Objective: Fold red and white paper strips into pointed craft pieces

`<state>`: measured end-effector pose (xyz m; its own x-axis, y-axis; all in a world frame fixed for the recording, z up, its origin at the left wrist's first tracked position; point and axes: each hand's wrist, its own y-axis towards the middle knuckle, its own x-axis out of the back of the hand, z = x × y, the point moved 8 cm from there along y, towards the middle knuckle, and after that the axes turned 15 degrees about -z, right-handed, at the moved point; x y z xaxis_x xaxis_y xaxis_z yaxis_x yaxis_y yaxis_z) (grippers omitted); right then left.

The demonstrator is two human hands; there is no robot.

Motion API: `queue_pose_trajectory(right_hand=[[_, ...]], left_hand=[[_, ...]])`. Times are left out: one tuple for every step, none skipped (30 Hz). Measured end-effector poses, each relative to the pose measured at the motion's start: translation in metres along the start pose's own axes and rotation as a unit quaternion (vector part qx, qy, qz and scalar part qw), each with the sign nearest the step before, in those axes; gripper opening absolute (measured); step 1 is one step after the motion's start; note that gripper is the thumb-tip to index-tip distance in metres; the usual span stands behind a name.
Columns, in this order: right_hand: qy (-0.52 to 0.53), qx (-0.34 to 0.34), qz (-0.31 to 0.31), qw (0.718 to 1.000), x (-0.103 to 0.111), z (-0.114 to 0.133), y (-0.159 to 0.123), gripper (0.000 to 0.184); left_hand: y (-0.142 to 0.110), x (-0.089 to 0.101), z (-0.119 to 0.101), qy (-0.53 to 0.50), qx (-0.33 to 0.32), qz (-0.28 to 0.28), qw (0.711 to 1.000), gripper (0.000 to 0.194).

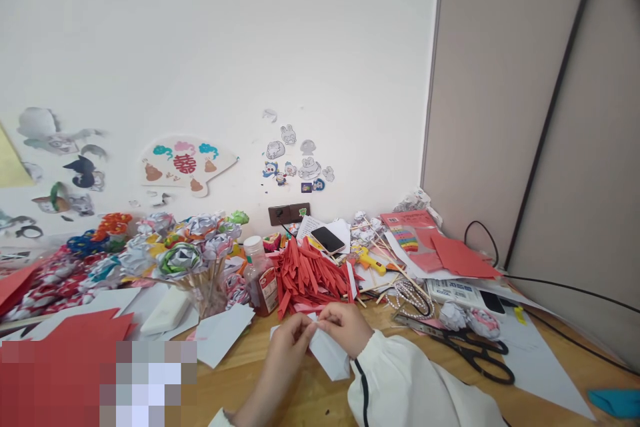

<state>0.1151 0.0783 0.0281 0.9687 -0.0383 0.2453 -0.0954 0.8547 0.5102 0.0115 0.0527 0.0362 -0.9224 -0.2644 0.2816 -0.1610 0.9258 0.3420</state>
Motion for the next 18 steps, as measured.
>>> queue_pose_trajectory(right_hand=[[-0.004,0.002,-0.001,1.0,0.0,-0.001,0.0,0.008],[-0.005,0.003,0.0,1.0,0.0,-0.001,0.0,0.007],[0.0,0.002,0.003,1.0,0.0,-0.001,0.0,0.007],[0.007,-0.001,0.008,1.0,0.0,-0.001,0.0,0.008],[0.013,-0.002,0.016,1.0,-0.001,0.0,0.0,0.01],[0.016,0.001,0.026,1.0,-0.001,0.002,0.0,0.012],[0.016,0.007,0.036,0.999,0.0,0.004,-0.001,0.015],[0.013,0.016,0.045,0.999,0.0,0.007,-0.001,0.018],[0.008,0.025,0.052,0.998,0.001,0.01,-0.001,0.02],[0.004,0.033,0.056,0.998,0.001,0.012,-0.001,0.022],[0.001,0.039,0.057,0.998,0.002,0.014,-0.001,0.023],[-0.003,0.041,0.055,0.998,0.003,0.015,-0.001,0.024],[-0.005,0.041,0.053,0.998,0.003,0.015,-0.001,0.025],[-0.005,0.039,0.053,0.998,0.004,0.015,-0.001,0.025],[-0.004,0.035,0.055,0.998,0.003,0.014,-0.001,0.025],[-0.005,0.032,0.057,0.998,0.003,0.013,-0.001,0.023],[-0.007,0.03,0.054,0.998,0.004,0.011,0.0,0.02],[-0.013,0.029,0.048,0.998,0.005,0.009,0.0,0.016]], left_hand=[[0.0,-0.001,0.001,0.002,0.003,0.004,1.0,0.022],[0.0,-0.002,0.002,0.004,0.003,0.008,1.0,0.021],[0.0,-0.002,0.002,0.005,0.003,0.008,1.0,0.021],[0.0,-0.001,0.002,0.007,0.0,0.005,1.0,0.021],[0.001,0.0,0.003,0.008,-0.002,0.0,1.0,0.021],[0.001,0.0,0.003,0.008,-0.002,-0.003,1.0,0.021],[0.002,0.001,0.003,0.005,0.001,-0.004,1.0,0.021],[0.002,0.0,0.004,0.001,0.007,0.0,1.0,0.021],[0.001,-0.001,0.005,-0.003,0.015,0.007,1.0,0.021],[0.001,-0.002,0.006,-0.007,0.022,0.017,1.0,0.021],[0.0,-0.004,0.007,-0.009,0.027,0.026,0.999,0.022],[0.0,-0.005,0.008,-0.008,0.029,0.034,0.999,0.023],[0.0,-0.004,0.008,-0.007,0.029,0.037,0.999,0.024],[0.001,-0.003,0.008,-0.007,0.029,0.034,0.999,0.025],[0.002,-0.001,0.009,-0.01,0.031,0.029,0.999,0.026],[0.003,0.0,0.01,-0.016,0.036,0.024,0.999,0.027],[0.004,0.002,0.011,-0.026,0.044,0.021,0.998,0.028],[0.005,0.002,0.013,-0.038,0.052,0.022,0.998,0.028]])
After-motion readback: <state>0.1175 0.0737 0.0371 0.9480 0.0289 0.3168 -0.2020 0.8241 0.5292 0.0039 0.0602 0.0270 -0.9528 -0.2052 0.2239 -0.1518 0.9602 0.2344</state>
